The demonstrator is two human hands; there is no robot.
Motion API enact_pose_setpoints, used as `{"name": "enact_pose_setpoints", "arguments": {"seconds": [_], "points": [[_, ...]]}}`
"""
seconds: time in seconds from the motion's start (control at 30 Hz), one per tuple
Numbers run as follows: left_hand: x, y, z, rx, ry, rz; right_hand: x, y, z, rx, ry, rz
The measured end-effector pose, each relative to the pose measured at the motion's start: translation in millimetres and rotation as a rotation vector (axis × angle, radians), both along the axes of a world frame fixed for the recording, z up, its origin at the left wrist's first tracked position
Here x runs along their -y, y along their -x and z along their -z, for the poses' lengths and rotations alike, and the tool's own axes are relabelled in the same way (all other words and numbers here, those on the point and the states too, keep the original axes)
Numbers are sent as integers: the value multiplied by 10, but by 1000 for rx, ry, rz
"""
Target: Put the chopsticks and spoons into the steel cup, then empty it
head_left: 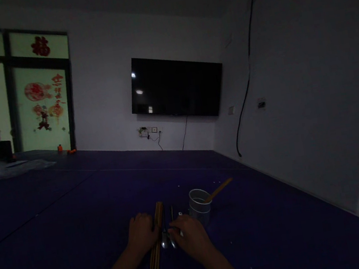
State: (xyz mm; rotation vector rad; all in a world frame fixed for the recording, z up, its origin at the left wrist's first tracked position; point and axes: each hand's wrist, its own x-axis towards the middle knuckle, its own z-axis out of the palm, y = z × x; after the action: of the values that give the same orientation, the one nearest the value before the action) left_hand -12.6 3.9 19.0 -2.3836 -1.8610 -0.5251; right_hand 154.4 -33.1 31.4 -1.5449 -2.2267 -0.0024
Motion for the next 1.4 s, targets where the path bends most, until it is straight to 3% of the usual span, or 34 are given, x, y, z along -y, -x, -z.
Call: {"name": "enact_pose_setpoints", "arguments": {"seconds": [0.97,1.4], "points": [[30,38,-65,-65,23,-84,7,-13,-7,1,-7,-33],[58,30,-75,-79,56,-36,60,7,-76,-22,-19,-28]]}}
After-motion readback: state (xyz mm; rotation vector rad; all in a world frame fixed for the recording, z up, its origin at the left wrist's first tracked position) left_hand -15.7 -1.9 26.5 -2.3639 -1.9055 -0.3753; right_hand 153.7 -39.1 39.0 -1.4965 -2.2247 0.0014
